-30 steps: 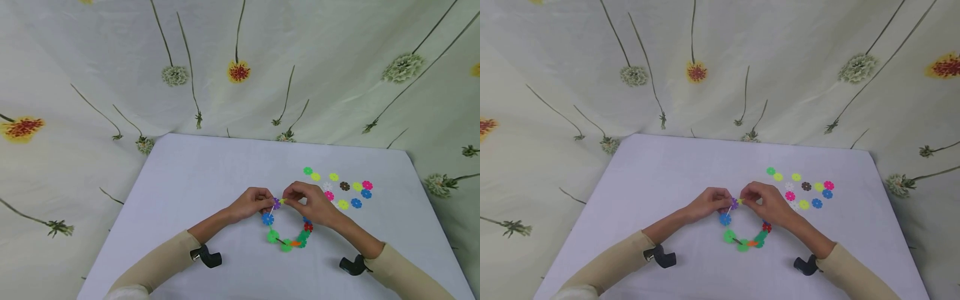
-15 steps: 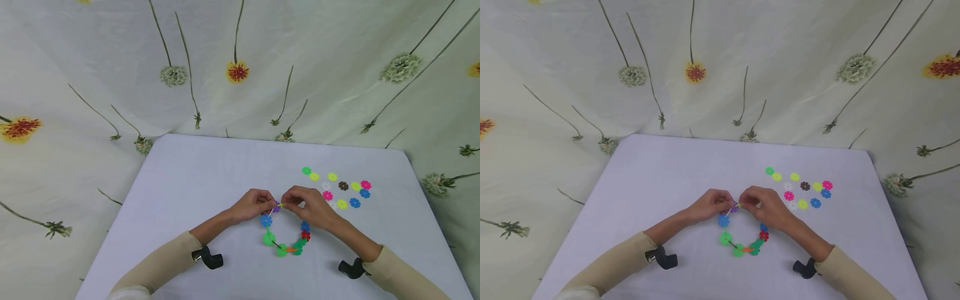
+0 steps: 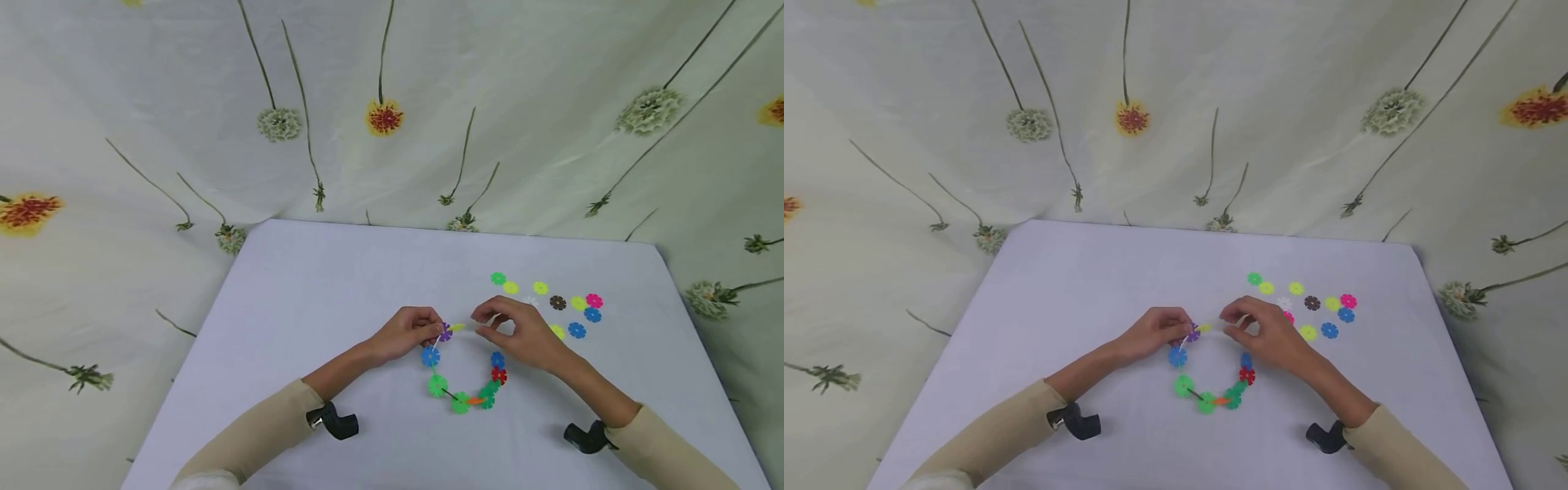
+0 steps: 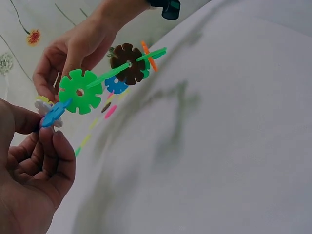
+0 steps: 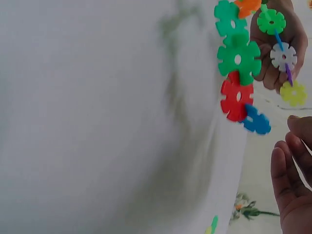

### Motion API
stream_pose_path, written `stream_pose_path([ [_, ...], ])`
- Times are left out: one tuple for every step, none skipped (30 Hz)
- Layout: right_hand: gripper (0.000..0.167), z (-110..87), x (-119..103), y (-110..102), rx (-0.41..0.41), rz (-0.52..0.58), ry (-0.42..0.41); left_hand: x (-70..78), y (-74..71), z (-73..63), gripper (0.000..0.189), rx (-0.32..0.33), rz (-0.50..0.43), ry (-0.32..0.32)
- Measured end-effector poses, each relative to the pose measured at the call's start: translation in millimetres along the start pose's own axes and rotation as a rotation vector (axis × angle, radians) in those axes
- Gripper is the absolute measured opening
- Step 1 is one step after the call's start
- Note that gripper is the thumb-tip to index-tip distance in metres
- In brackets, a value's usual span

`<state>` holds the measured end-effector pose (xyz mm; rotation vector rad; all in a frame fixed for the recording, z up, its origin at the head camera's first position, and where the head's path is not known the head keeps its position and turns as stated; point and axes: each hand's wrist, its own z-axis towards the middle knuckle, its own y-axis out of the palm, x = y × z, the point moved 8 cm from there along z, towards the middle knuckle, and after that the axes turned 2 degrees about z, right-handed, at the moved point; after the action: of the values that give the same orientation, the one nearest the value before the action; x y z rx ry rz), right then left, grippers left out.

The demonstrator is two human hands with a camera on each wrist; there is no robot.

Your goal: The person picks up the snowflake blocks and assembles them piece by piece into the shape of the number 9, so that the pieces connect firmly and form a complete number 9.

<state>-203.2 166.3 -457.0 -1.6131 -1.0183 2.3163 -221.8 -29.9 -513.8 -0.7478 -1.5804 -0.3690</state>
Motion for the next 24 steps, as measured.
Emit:
stream_pose_path([
  [0.025,-1.8,5,-4,0.008,-0.019,0.017,-0.5,-0.8,-0.7,0.019,0.000,-0.003,0.000],
  [0.025,-3.6,11,-9,0.017,-0.037,0.038,-1.2,-1.6,-1.3,0.019,0.000,-0.004,-0.001],
  [0.025,-5.6,17,-13,0.024,-0.053,0.061,-2.0,-2.4,-1.8,0.019,0.000,-0.005,-0.001],
  [0.025,-7.7,24,-18,0.032,-0.072,0.089,-2.6,-2.8,-2.5,0.020,-0.001,-0.006,-0.001],
  [0.025,-10.1,31,-22,0.037,-0.101,0.121,-3.2,-3.4,-3.0,0.020,-0.002,-0.009,-0.001],
  [0.026,-12.6,39,-26,0.040,-0.131,0.155,-3.7,-3.9,-3.5,0.019,-0.002,-0.011,-0.001],
  [0.026,-15.4,45,-30,0.042,-0.167,0.195,-4.3,-4.2,-3.8,0.019,-0.001,-0.014,-0.003],
  [0.027,-18.2,52,-34,0.045,-0.203,0.238,-5.1,-4.6,-4.0,0.019,-0.001,-0.018,-0.004],
  [0.029,-21.2,57,-37,0.047,-0.240,0.282,-5.8,-4.8,-4.1,0.019,-0.001,-0.025,-0.006],
  [0.030,-24.3,62,-41,0.047,-0.275,0.325,-5.7,-4.8,-4.5,0.019,-0.001,-0.029,-0.007],
  [0.032,-27.5,66,-43,0.050,-0.303,0.365,-5.9,-5.0,-4.5,0.019,-0.001,-0.031,-0.008],
  [0.034,-30.5,71,-46,0.056,-0.324,0.400,-6.1,-5.2,-4.5,0.019,0.000,-0.034,-0.008],
  [0.036,-33.3,75,-48,0.065,-0.347,0.431,-6.0,-5.3,-4.4,0.018,0.001,-0.036,-0.008],
  [0.039,-35.6,79,-50,0.074,-0.362,0.459,-5.8,-5.5,-4.5,0.018,0.002,-0.038,-0.007],
  [0.041,-37.6,82,-52,0.082,-0.374,0.481,-5.3,-5.5,-4.5,0.018,0.001,-0.038,-0.005],
  [0.043,-39.0,86,-53,0.087,-0.388,0.497,-4.8,-5.8,-5.1,0.018,0.003,-0.039,-0.004],
  [0.045,-39.8,90,-53,0.090,-0.403,0.509,-4.3,-6.1,-5.5,0.018,0.005,-0.039,-0.003],
  [0.047,-40.3,93,-54,0.091,-0.420,0.520,-3.9,-6.4,-5.9,0.018,0.007,-0.041,-0.004],
  [0.049,-40.3,95,-54,0.091,-0.431,0.527,-3.4,-6.4,-6.4,0.018,0.007,-0.044,-0.004],
  [0.049,-40.1,96,-54,0.090,-0.439,0.533,-2.9,-6.3,-6.9,0.019,0.006,-0.047,-0.003],
  [0.049,-39.9,98,-55,0.090,-0.446,0.536,-2.5,-6.1,-7.3,0.019,0.006,-0.049,-0.002],
  [0.048,-39.2,99,-55,0.090,-0.451,0.537,-2.7,-6.2,-7.5,0.019,0.005,-0.053,-0.001],
  [0.048,-38.5,99,-55,0.090,-0.452,0.539,-2.9,-6.2,-7.7,0.019,0.005,-0.056,0.001],
  [0.047,-37.9,100,-55,0.092,-0.450,0.541,-2.7,-6.0,-8.0,0.019,0.005,-0.059,0.002],
])
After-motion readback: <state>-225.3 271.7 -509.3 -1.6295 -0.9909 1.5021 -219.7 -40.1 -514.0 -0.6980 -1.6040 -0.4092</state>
